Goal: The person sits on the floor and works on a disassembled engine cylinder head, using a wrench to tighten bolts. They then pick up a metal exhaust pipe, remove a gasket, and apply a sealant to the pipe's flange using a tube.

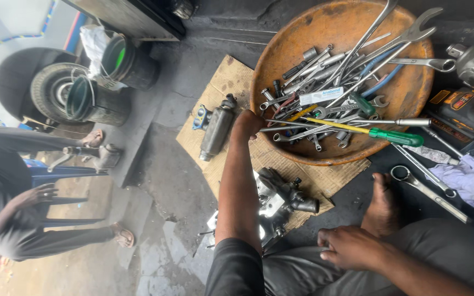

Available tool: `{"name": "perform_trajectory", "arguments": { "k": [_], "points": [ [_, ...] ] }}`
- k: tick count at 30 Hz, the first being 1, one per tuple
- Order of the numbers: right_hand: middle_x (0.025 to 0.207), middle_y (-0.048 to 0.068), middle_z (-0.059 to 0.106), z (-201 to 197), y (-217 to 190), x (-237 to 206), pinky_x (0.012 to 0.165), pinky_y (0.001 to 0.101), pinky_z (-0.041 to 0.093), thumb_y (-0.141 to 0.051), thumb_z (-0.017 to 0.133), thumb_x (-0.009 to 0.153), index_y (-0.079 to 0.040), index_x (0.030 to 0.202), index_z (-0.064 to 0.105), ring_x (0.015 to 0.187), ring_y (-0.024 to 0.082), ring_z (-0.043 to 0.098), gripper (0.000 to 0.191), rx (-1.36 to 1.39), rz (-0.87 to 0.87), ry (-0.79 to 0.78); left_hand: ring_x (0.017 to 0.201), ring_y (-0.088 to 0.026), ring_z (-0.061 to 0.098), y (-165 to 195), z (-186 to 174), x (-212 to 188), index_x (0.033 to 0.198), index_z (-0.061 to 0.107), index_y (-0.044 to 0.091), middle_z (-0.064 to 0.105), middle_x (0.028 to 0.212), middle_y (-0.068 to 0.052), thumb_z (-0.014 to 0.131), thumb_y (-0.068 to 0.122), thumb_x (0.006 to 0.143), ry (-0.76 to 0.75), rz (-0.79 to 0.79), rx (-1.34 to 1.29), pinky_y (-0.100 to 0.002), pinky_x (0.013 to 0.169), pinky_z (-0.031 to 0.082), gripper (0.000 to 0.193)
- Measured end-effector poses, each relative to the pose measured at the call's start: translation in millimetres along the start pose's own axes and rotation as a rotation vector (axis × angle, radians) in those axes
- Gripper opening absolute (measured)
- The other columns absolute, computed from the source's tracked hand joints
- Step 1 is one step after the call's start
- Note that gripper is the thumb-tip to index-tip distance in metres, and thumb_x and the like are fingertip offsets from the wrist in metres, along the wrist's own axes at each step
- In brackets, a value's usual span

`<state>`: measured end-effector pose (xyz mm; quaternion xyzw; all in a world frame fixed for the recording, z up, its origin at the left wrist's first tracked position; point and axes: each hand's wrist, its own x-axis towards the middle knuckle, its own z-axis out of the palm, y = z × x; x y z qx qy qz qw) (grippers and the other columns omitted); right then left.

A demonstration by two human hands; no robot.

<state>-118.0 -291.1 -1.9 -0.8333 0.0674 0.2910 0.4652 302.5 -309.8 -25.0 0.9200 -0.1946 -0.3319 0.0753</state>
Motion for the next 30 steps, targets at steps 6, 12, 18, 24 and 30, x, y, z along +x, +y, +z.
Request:
{"name": "perform_trajectory", "arguments": {
  "k": [6, 12, 18, 24, 30],
  "points": [
    [0.099, 0.003, 0.078, 3, 23, 19, 0.091, 0.0377, 0.056, -0.039, 0.073, 0.088, -0.016, 0.109, 0.067, 0.099, 0.021, 0.075, 0.031, -0.030, 0.008, 0.114, 0.067, -0.019, 0.064, -1, -63, -79, 0.110, 0.067, -0.007, 0.064, 0.079, -0.009, 0.061, 0.019, 0.101, 0.199, 0.215, -0.568, -0.033, 0.056, 0.056, 0.029],
    [0.100, 0.006, 0.080, 3, 62, 48, 0.090, 0.0374, 0.059, -0.042, 0.071, 0.088, -0.014, 0.115, 0.067, 0.098, 0.023, 0.077, 0.039, -0.001, 0.000, 0.204, 0.064, -0.010, 0.057, 16, -97, -210, 0.128, 0.061, -0.006, 0.061, 0.082, -0.003, 0.059, 0.016, 0.104, 0.190, 0.645, -0.880, -0.026, 0.060, 0.050, 0.033],
    [0.101, 0.010, 0.082, -15, 79, 56, 0.090, 0.0377, 0.059, -0.039, 0.070, 0.089, -0.011, 0.122, 0.067, 0.097, 0.026, 0.079, 0.044, -0.009, 0.007, 0.324, 0.082, -0.012, 0.066, -4, -129, -348, 0.138, 0.052, -0.006, 0.071, 0.099, -0.010, 0.050, 0.010, 0.110, 0.171, 0.945, -0.736, -0.028, 0.079, 0.055, 0.033],
    [0.110, 0.017, 0.077, -36, 54, 34, 0.089, 0.0437, 0.061, -0.035, 0.068, 0.089, -0.010, 0.130, 0.057, 0.100, 0.030, 0.076, 0.050, 0.570, -0.139, 0.293, 0.103, -0.019, 0.069, -60, -97, -436, 0.138, 0.053, -0.006, 0.071, 0.115, -0.012, 0.051, 0.015, 0.108, 0.180, 0.897, -0.915, -0.037, 0.100, 0.056, 0.036],
    [0.107, 0.024, 0.074, -34, 48, -15, 0.086, 0.0497, 0.059, -0.048, 0.046, 0.097, -0.003, 0.136, 0.057, 0.095, 0.034, 0.075, 0.060, 1.255, -0.526, -0.149, 0.105, -0.029, 0.071, -115, -20, -421, 0.134, 0.053, -0.005, 0.071, 0.099, -0.016, 0.055, 0.016, 0.105, 0.003, 0.764, -1.456, -0.049, 0.103, 0.055, 0.036]
  ]
}}
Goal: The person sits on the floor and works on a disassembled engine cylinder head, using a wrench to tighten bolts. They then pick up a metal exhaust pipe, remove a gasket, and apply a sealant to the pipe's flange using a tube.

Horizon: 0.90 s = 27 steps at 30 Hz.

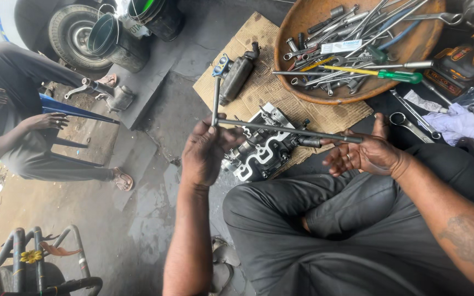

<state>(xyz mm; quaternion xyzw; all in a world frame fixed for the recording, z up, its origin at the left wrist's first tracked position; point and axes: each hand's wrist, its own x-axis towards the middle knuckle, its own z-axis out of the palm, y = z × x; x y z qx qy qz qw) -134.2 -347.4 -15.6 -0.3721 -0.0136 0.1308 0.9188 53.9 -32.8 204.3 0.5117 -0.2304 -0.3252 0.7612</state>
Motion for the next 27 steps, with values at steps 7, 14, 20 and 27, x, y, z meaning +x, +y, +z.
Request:
{"name": "perform_trajectory", "arguments": {
  "k": [7, 14, 20, 27],
  "points": [
    [0.076, 0.021, 0.071, -10, 6, -1, 0.077, 0.0516, 0.059, -0.051, 0.040, 0.109, 0.004, 0.101, 0.066, 0.067, 0.034, 0.072, 0.061, -0.004, 0.007, 0.033, 0.098, -0.031, 0.070, -85, -46, -8, 0.128, 0.055, -0.005, 0.068, 0.091, -0.013, 0.050, 0.015, 0.106, 0.178, -0.040, -0.104, -0.051, 0.099, 0.056, 0.030],
    [0.054, 0.011, 0.057, -28, 7, -2, 0.072, 0.0487, 0.058, -0.053, 0.040, 0.106, 0.004, 0.093, 0.068, 0.050, 0.023, 0.059, 0.065, -0.037, 0.065, 0.192, 0.097, -0.031, 0.071, -101, -49, -14, 0.130, 0.054, -0.005, 0.072, 0.099, -0.018, 0.044, 0.016, 0.105, 0.246, -0.092, -0.041, -0.047, 0.097, 0.056, 0.033],
    [0.055, 0.005, 0.050, -51, 10, 7, 0.070, 0.0481, 0.055, -0.057, 0.045, 0.110, 0.000, 0.098, 0.067, 0.051, 0.015, 0.050, 0.062, -0.037, -0.018, 0.390, 0.088, -0.023, 0.069, -82, -32, -14, 0.146, 0.049, -0.003, 0.073, 0.104, -0.015, 0.042, 0.017, 0.106, 0.191, -0.131, 0.158, -0.033, 0.079, 0.054, 0.045],
    [0.088, 0.004, 0.081, -28, 19, -2, 0.080, 0.0334, 0.055, -0.045, 0.068, 0.090, -0.002, 0.105, 0.077, 0.073, 0.007, 0.069, 0.047, -0.946, 0.105, 0.210, 0.079, -0.015, 0.063, -85, -9, -3, 0.149, 0.052, 0.000, 0.075, 0.105, -0.013, 0.051, 0.018, 0.105, 0.266, -0.191, 0.557, -0.027, 0.061, 0.049, 0.047]
  ]
}}
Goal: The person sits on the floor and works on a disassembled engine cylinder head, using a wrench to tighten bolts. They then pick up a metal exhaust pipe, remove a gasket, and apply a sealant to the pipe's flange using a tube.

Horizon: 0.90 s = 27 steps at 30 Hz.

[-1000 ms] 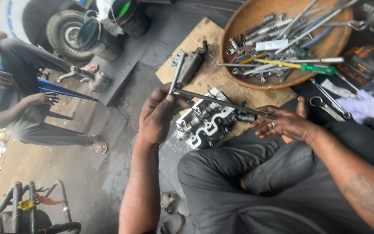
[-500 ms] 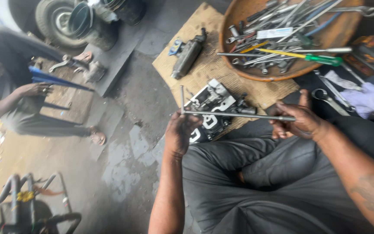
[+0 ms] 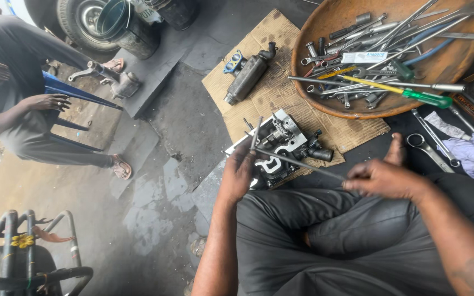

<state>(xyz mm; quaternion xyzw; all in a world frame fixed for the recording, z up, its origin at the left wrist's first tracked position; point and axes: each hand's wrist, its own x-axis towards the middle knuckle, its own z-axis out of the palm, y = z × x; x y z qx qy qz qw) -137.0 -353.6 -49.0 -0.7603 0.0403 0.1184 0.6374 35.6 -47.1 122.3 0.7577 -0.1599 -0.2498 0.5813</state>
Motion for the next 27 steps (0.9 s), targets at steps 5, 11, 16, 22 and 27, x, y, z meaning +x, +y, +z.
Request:
{"name": "perform_trajectory", "arguments": {
  "k": [5, 11, 16, 22, 27],
  "points": [
    [0.069, 0.002, 0.063, 16, -14, 0, 0.065, 0.0289, 0.054, -0.046, 0.056, 0.096, -0.008, 0.107, 0.077, 0.062, 0.007, 0.061, 0.045, -0.117, 0.165, -0.177, 0.127, -0.024, 0.062, 4, 32, -1, 0.155, 0.040, 0.001, 0.064, 0.137, -0.017, 0.059, 0.029, 0.104, -0.110, 0.239, 0.258, -0.038, 0.104, 0.049, 0.062],
    [0.061, -0.001, 0.052, -4, -8, -7, 0.083, 0.0186, 0.039, -0.039, 0.052, 0.107, -0.004, 0.106, 0.073, 0.054, 0.008, 0.053, 0.041, 0.062, -0.021, 0.156, 0.128, -0.026, 0.062, -18, 72, 6, 0.160, 0.028, 0.003, 0.060, 0.142, -0.017, 0.059, 0.043, 0.102, 0.066, 0.359, -0.075, -0.037, 0.108, 0.050, 0.078],
    [0.070, -0.002, 0.060, -34, -22, -5, 0.060, 0.0264, 0.048, -0.026, 0.062, 0.100, -0.006, 0.115, 0.067, 0.063, 0.008, 0.056, 0.026, 0.186, 0.027, 0.581, 0.108, -0.022, 0.070, -75, 112, -28, 0.142, 0.054, 0.003, 0.072, 0.117, -0.014, 0.065, 0.035, 0.101, -0.012, 0.235, 0.020, -0.034, 0.094, 0.056, 0.053],
    [0.090, 0.014, 0.076, -110, -23, 11, 0.076, 0.0380, 0.054, -0.029, 0.063, 0.110, -0.003, 0.123, 0.068, 0.082, 0.021, 0.072, 0.029, -0.363, 0.256, 0.858, 0.094, -0.030, 0.073, -111, 137, -36, 0.111, 0.076, 0.015, 0.077, 0.105, -0.012, 0.069, 0.026, 0.098, -0.389, 0.321, 0.464, -0.039, 0.084, 0.059, 0.019],
    [0.106, 0.017, 0.074, -194, -23, 49, 0.087, 0.0490, 0.053, -0.029, 0.071, 0.106, -0.007, 0.126, 0.073, 0.098, 0.033, 0.070, 0.031, -0.714, 0.398, 0.865, 0.092, -0.029, 0.074, -105, 140, -27, 0.113, 0.074, 0.013, 0.076, 0.103, -0.012, 0.068, 0.026, 0.096, -0.358, 0.094, 0.409, -0.038, 0.083, 0.058, 0.022]
  ]
}}
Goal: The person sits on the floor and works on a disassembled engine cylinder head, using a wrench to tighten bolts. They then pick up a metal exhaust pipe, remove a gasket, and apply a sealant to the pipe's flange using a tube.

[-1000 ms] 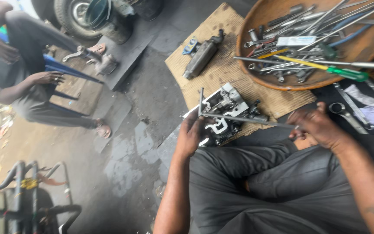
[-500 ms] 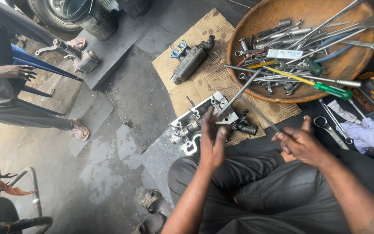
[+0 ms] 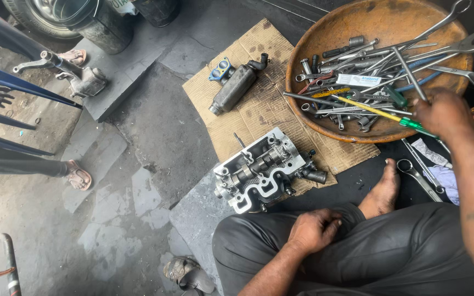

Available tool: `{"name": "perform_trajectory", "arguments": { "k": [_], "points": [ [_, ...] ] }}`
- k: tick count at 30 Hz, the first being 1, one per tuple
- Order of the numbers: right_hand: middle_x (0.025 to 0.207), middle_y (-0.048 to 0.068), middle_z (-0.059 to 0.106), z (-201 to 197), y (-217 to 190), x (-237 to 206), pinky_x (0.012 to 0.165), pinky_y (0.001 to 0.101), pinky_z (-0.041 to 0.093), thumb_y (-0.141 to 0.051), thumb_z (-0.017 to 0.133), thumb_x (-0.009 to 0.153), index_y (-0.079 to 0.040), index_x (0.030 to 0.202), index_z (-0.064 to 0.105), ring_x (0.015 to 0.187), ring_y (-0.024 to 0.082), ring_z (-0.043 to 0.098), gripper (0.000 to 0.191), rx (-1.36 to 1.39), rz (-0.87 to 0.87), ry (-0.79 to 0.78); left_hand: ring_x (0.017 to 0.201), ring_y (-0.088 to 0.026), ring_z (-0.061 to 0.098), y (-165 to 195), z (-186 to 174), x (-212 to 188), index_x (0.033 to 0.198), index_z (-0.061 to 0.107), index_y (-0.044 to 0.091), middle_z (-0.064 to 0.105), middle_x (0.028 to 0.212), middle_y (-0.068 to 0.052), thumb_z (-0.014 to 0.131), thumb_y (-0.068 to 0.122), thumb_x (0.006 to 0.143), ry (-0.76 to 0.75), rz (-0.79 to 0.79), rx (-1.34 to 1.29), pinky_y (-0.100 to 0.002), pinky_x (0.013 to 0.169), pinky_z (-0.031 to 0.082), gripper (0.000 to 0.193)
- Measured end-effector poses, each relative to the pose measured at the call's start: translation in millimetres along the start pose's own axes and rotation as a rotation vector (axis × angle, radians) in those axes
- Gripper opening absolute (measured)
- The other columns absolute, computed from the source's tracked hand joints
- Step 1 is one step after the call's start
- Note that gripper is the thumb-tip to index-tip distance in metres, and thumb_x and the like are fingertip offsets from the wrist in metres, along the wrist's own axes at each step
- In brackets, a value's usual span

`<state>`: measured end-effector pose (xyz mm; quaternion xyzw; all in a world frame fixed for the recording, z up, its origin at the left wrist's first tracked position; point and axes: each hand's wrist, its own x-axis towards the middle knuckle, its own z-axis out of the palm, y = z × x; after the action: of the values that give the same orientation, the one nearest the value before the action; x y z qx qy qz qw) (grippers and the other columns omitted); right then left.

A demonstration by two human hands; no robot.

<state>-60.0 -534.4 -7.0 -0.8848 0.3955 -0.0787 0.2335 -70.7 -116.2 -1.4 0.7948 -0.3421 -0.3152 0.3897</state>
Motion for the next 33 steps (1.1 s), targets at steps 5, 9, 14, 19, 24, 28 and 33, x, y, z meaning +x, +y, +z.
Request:
{"name": "perform_trajectory", "arguments": {
  "k": [5, 9, 14, 19, 24, 28, 33],
  "points": [
    [0.109, 0.017, 0.077, -8, -19, 51, 0.090, 0.0465, 0.052, -0.024, 0.074, 0.098, -0.013, 0.143, 0.063, 0.096, 0.029, 0.071, 0.047, -0.014, 0.163, -0.100, 0.093, -0.028, 0.074, 7, -6, -1, 0.114, 0.074, 0.013, 0.076, 0.101, -0.012, 0.069, 0.027, 0.096, -0.014, -0.072, -0.045, -0.038, 0.084, 0.058, 0.023],
    [0.115, 0.015, 0.075, -21, -24, 59, 0.089, 0.0420, 0.054, -0.012, 0.073, 0.098, -0.010, 0.151, 0.054, 0.088, 0.025, 0.073, 0.057, 0.100, 0.181, -0.100, 0.092, -0.027, 0.074, 10, -10, 1, 0.117, 0.073, 0.013, 0.076, 0.104, -0.010, 0.069, 0.025, 0.096, -0.043, -0.118, -0.090, -0.037, 0.083, 0.058, 0.025],
    [0.116, 0.014, 0.072, -37, -26, 63, 0.082, 0.0401, 0.058, 0.002, 0.069, 0.092, -0.009, 0.155, 0.047, 0.088, 0.021, 0.072, 0.067, 0.291, 0.124, -0.246, 0.090, -0.025, 0.074, 13, -12, 2, 0.119, 0.072, 0.014, 0.077, 0.103, -0.009, 0.069, 0.024, 0.095, -0.061, -0.127, -0.111, -0.036, 0.082, 0.058, 0.027],
    [0.121, 0.013, 0.073, -28, -46, 63, 0.084, 0.0387, 0.053, 0.005, 0.070, 0.090, -0.011, 0.149, 0.055, 0.096, 0.020, 0.070, 0.063, 0.118, 0.126, -0.284, 0.088, -0.023, 0.075, 13, -12, 3, 0.119, 0.071, 0.015, 0.077, 0.098, -0.008, 0.069, 0.025, 0.095, -0.086, -0.214, -0.114, -0.034, 0.082, 0.058, 0.027],
    [0.120, 0.018, 0.071, -10, -40, 58, 0.078, 0.0414, 0.058, 0.002, 0.064, 0.092, -0.007, 0.148, 0.051, 0.095, 0.025, 0.071, 0.059, 0.440, 0.122, -0.362, 0.085, -0.024, 0.075, 10, -11, 3, 0.116, 0.073, 0.011, 0.077, 0.097, -0.009, 0.070, 0.023, 0.094, -0.047, -0.160, -0.128, -0.035, 0.079, 0.059, 0.025],
    [0.121, 0.022, 0.072, 13, -25, 47, 0.082, 0.0396, 0.058, -0.005, 0.069, 0.089, -0.004, 0.145, 0.057, 0.098, 0.027, 0.070, 0.057, 0.613, 0.091, -0.444, 0.086, -0.023, 0.076, 11, -12, 3, 0.116, 0.073, 0.010, 0.078, 0.099, -0.009, 0.071, 0.022, 0.094, -0.039, -0.160, -0.119, -0.034, 0.079, 0.059, 0.025],
    [0.133, 0.019, 0.064, 47, -48, 27, 0.102, 0.0449, 0.052, -0.017, 0.078, 0.087, -0.010, 0.145, 0.056, 0.120, 0.031, 0.063, 0.063, 0.111, -0.128, -0.319, 0.087, -0.019, 0.075, 17, -13, 4, 0.119, 0.071, 0.013, 0.078, 0.101, -0.005, 0.069, 0.024, 0.095, -0.110, -0.274, -0.114, -0.031, 0.081, 0.059, 0.027]
  ]
}}
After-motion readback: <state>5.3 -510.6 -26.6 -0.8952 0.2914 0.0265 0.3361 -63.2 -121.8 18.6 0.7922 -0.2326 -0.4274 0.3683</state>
